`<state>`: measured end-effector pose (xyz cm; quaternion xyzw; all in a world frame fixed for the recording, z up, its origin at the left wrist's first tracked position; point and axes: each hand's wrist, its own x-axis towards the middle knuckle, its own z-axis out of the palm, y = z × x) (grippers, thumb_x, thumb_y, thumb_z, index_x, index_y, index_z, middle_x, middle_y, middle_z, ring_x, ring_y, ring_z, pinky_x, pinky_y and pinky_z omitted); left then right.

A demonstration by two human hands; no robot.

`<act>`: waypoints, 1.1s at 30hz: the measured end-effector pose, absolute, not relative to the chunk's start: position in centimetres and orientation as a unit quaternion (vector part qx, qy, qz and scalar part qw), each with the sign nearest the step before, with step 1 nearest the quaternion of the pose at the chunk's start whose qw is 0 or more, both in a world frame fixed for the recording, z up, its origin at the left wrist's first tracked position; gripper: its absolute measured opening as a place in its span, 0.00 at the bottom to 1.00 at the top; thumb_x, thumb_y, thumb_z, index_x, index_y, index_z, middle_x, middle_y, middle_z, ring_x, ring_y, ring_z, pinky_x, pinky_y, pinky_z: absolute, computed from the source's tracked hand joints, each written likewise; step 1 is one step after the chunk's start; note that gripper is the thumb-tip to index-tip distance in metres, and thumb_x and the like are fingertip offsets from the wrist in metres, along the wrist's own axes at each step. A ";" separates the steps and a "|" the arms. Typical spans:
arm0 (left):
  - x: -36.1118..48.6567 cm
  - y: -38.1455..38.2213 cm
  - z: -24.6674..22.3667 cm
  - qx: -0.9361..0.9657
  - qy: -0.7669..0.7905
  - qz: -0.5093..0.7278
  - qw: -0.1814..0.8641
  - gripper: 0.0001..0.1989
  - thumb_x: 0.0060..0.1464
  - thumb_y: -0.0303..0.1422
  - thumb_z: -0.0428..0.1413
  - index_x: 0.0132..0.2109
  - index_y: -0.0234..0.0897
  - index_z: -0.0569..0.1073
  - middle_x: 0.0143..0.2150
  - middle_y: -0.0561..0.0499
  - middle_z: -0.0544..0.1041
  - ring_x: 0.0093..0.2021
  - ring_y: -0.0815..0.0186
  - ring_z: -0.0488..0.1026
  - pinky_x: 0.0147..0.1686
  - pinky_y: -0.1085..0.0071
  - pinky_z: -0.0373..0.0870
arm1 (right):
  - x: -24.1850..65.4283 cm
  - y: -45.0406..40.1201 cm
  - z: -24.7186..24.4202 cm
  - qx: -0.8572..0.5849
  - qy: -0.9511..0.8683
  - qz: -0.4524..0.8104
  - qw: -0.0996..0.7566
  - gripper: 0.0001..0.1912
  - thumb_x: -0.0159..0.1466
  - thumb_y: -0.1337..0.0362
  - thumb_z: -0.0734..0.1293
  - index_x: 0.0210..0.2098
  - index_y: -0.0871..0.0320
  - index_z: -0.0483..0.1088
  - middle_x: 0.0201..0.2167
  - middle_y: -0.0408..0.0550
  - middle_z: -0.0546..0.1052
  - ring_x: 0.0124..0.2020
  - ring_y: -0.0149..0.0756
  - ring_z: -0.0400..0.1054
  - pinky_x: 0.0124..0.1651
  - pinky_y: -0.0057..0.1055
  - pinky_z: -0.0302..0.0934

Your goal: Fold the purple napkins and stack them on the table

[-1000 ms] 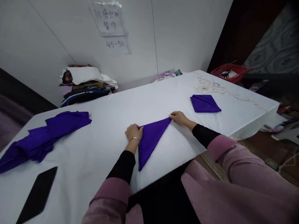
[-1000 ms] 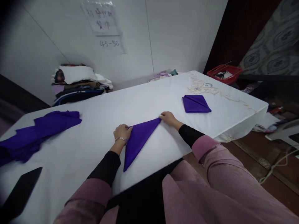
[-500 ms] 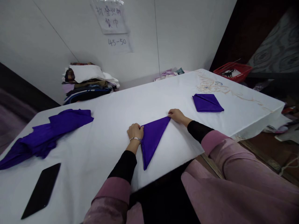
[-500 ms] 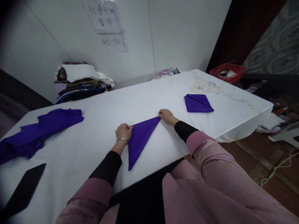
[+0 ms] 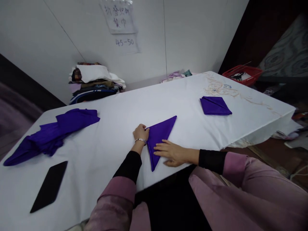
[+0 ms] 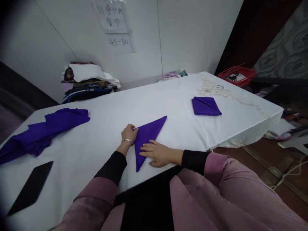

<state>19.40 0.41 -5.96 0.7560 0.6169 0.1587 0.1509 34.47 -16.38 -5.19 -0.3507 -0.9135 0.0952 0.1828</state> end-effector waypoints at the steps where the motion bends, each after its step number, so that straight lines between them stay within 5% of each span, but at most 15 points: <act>1: 19.3 0.5 -6.0 0.753 0.618 0.161 0.161 0.09 0.50 0.37 0.53 0.39 0.41 0.68 0.37 0.50 0.76 0.43 0.59 0.71 0.45 0.61 0.61 | 33.7 -17.0 -5.2 -0.347 -0.916 0.100 0.176 0.31 0.58 0.61 0.62 0.60 0.61 0.55 0.60 0.58 0.61 0.62 0.44 0.49 0.63 0.49 0.39; 13: 18.8 0.2 -6.2 0.735 0.629 0.175 0.182 0.06 0.48 0.35 0.54 0.36 0.43 0.70 0.36 0.53 0.77 0.42 0.62 0.72 0.44 0.66 0.62 | 32.1 -17.6 -6.4 -0.403 -0.893 0.080 0.185 0.26 0.60 0.70 0.58 0.59 0.63 0.59 0.57 0.60 0.65 0.59 0.45 0.56 0.58 0.48 0.51; 23: 17.2 -0.2 -6.2 0.725 0.636 0.189 0.184 0.06 0.49 0.34 0.54 0.36 0.42 0.70 0.33 0.54 0.75 0.39 0.64 0.72 0.44 0.66 0.62 | 33.0 -15.6 -7.9 -0.382 -0.889 0.050 0.248 0.17 0.63 0.71 0.55 0.47 0.64 0.70 0.49 0.59 0.73 0.52 0.43 0.65 0.52 0.43 0.61; 33: 14.7 -1.0 -6.7 0.832 0.485 0.217 0.161 0.09 0.47 0.23 0.52 0.28 0.41 0.74 0.37 0.51 0.72 0.43 0.63 0.67 0.46 0.65 0.63 | 35.1 -16.4 -7.4 -0.391 -0.796 0.276 0.370 0.17 0.62 0.70 0.57 0.48 0.57 0.69 0.48 0.52 0.74 0.50 0.36 0.66 0.53 0.37 0.60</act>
